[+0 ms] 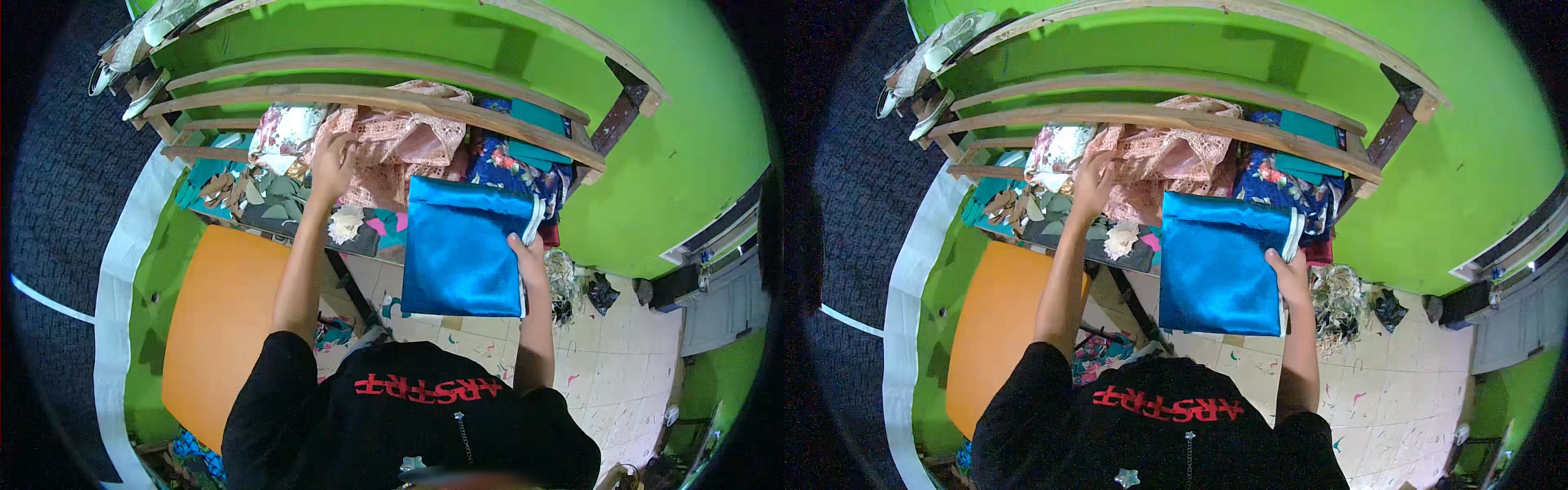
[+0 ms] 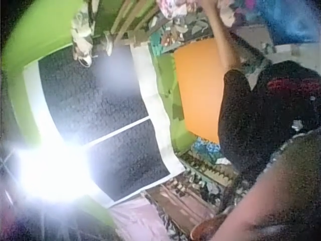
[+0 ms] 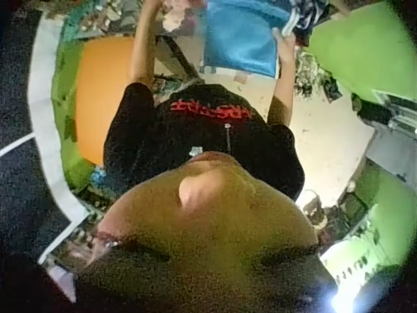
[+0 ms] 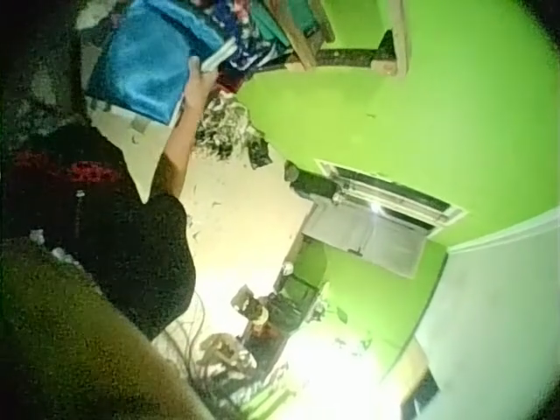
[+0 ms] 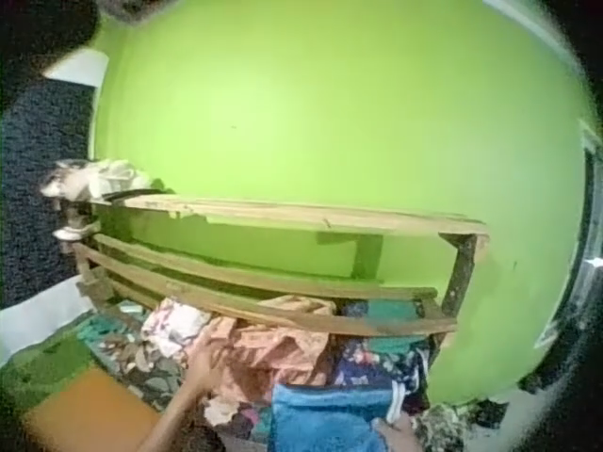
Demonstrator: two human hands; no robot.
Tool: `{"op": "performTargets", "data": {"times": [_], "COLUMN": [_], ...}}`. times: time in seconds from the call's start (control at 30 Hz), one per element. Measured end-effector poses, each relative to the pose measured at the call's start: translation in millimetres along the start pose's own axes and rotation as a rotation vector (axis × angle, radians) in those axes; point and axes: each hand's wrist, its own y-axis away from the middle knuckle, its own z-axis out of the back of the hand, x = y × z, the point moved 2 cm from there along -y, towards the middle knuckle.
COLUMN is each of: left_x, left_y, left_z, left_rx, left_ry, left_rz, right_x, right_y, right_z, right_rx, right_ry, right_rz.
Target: Folding and stacking different colored fabric pieces on a table and placing them onto a storage shelf.
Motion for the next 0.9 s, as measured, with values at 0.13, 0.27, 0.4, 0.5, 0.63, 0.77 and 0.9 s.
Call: {"op": "performTargets", "data": {"times": [0.13, 0.27, 0.4, 0.5, 0.63, 0.77, 0.9], "left_x": [18, 18, 25, 93, 170, 245, 255], "left_y": [-28, -49, -58, -41, 8, 55, 50], "left_z": [-37, -58, -37, -9, 55, 104, 132], "left_rx": [-0.040, -0.002, 0.092, 0.009, 0.131, 0.158, -0.140], "left_ry": [-0.145, -0.361, -0.442, -0.265, 0.561, 1.393, 1.527], "left_rz": [-0.001, -0.033, -0.036, -0.053, 0.351, 0.523, 0.823], "right_x": [-7, -8, 6, 4, -8, -4, -37], "right_y": [-18, -39, -69, -91, -122, -155, -216], "right_z": [-20, -57, -104, -147, -229, -330, -387], "right_rx": [0.063, 0.121, 0.204, 0.259, 0.399, 0.546, 0.491], "right_ry": [-0.059, -0.149, -0.228, -0.205, -0.276, -0.252, -0.013], "right_rz": [-0.061, -0.131, -0.100, -0.144, -0.162, -0.303, -0.301]}}
